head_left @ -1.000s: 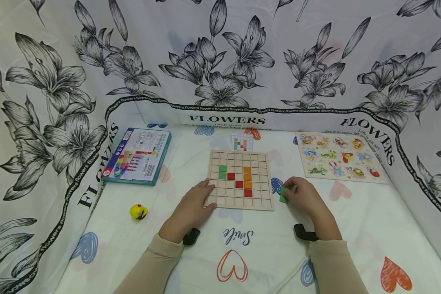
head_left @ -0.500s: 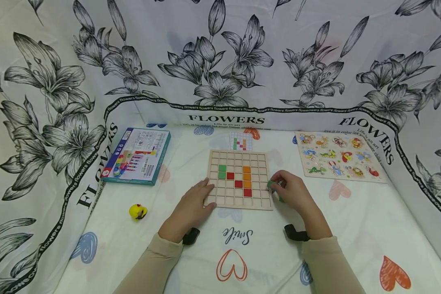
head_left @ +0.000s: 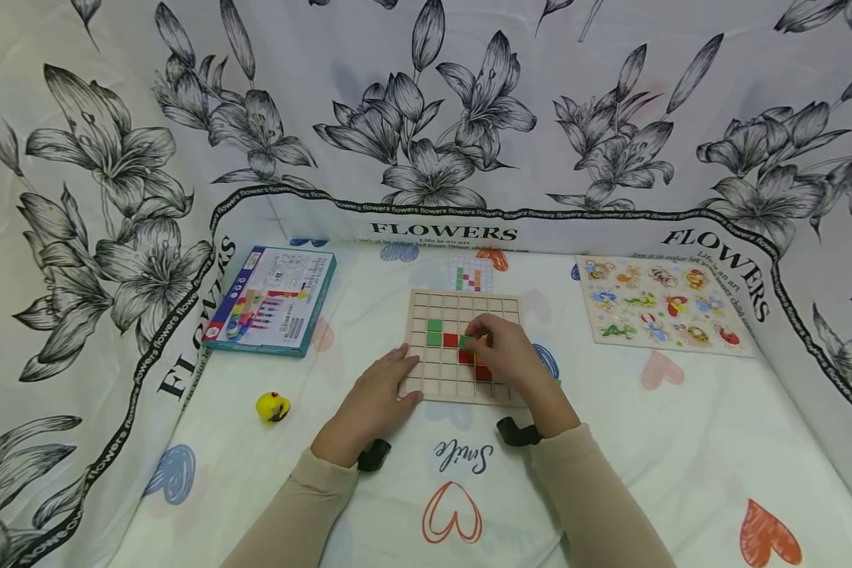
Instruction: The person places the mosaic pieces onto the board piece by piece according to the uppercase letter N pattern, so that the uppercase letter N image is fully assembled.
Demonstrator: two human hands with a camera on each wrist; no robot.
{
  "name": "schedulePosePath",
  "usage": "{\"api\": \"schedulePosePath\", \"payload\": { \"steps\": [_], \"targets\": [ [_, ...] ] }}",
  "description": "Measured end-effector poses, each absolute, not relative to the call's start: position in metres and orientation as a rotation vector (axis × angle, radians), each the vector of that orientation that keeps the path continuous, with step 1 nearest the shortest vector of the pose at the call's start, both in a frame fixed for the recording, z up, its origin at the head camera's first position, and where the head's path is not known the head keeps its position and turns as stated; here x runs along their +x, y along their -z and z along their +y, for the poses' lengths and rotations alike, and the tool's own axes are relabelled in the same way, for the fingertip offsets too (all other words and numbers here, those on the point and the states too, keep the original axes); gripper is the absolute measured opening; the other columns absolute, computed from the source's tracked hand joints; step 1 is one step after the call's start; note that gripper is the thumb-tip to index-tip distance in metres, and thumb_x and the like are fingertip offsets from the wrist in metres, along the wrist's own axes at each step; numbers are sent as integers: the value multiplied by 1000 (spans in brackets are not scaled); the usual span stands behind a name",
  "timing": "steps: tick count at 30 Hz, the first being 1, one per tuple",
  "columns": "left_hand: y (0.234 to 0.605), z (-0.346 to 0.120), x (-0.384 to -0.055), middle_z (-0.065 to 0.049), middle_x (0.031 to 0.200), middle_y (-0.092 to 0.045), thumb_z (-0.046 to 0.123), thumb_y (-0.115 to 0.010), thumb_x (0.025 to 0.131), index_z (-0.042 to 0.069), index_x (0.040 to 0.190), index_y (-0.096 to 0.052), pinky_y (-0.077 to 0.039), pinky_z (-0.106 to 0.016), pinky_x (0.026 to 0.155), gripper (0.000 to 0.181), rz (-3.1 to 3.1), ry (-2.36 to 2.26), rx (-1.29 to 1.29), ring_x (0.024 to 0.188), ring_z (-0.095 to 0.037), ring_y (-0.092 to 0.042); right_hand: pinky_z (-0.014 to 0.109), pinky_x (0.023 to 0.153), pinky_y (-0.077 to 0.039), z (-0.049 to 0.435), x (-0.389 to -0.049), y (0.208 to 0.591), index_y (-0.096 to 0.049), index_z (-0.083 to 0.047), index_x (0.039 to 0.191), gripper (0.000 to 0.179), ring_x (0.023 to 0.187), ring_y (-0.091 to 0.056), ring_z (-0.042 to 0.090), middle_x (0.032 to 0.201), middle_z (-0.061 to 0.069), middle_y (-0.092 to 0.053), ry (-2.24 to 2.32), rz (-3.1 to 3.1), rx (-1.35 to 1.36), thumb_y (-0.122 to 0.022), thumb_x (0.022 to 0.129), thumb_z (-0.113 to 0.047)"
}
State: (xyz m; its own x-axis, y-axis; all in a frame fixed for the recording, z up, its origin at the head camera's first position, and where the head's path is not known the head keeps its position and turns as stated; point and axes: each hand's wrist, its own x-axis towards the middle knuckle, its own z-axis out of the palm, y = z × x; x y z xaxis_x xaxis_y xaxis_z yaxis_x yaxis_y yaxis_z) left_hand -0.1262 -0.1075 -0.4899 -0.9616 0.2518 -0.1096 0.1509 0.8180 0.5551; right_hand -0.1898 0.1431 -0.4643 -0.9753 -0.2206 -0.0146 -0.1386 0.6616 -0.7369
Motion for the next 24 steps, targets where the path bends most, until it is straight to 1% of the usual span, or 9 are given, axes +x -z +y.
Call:
{"api": "schedulePosePath", "payload": {
  "steps": [2, 5, 9, 11, 19, 24],
  "targets": [
    [490, -108, -127, -4, 178, -36, 31, -77, 102, 15, 162, -54, -32, -57, 133, 66, 2821, -840, 330, 166, -31, -33, 34, 72, -52, 131, -194, 467, -73, -16, 114, 10, 82, -59, 20, 107, 2, -75, 1216, 2768, -321, -75, 104, -19],
    [490, -109, -127, -6, 178, -37, 30, -77, 102, 15, 162, -54, -33, -57, 133, 66, 2825, -834, 350, 166, -31, -34, 36, 77, -51, 115, -200, 470, -73, -16, 114, 10, 85, -59, 20, 103, 1, -73, 1189, 2774, -376, -74, 104, -18],
    [490, -110, -127, -7, 177, -39, 30, -77, 102, 13, 161, -55, -34, -57, 132, 65, 2832, -820, 374, 165, -32, -35, 37, 79, -52, 99, -203, 474, -74, -17, 111, 8, 87, -60, 20, 96, 1, -70, 1144, 2771, -402, -75, 104, -17],
    [489, -110, -127, -9, 176, -39, 30, -77, 102, 12, 160, -55, -34, -57, 132, 65, 2838, -819, 385, 164, -33, -36, 38, 80, -53, 94, -203, 475, -74, -18, 110, 7, 87, -60, 19, 96, 0, -70, 1123, 2769, -383, -76, 104, -18],
    [487, -110, -127, -10, 176, -40, 30, -77, 102, 11, 160, -56, -34, -57, 132, 64, 2850, -826, 396, 164, -33, -36, 38, 80, -54, 88, -201, 477, -74, -18, 108, 5, 87, -61, 20, 95, -1, -70, 1034, 2786, -354, -76, 104, -19],
    [486, -110, -126, -10, 176, -40, 30, -77, 102, 11, 160, -56, -34, -57, 132, 64, 2849, -829, 398, 164, -33, -37, 38, 86, -56, 87, -201, 479, -75, -17, 105, 4, 90, -62, 20, 97, -2, -72, 1024, 2751, -348, -78, 103, -18]
  ]
}}
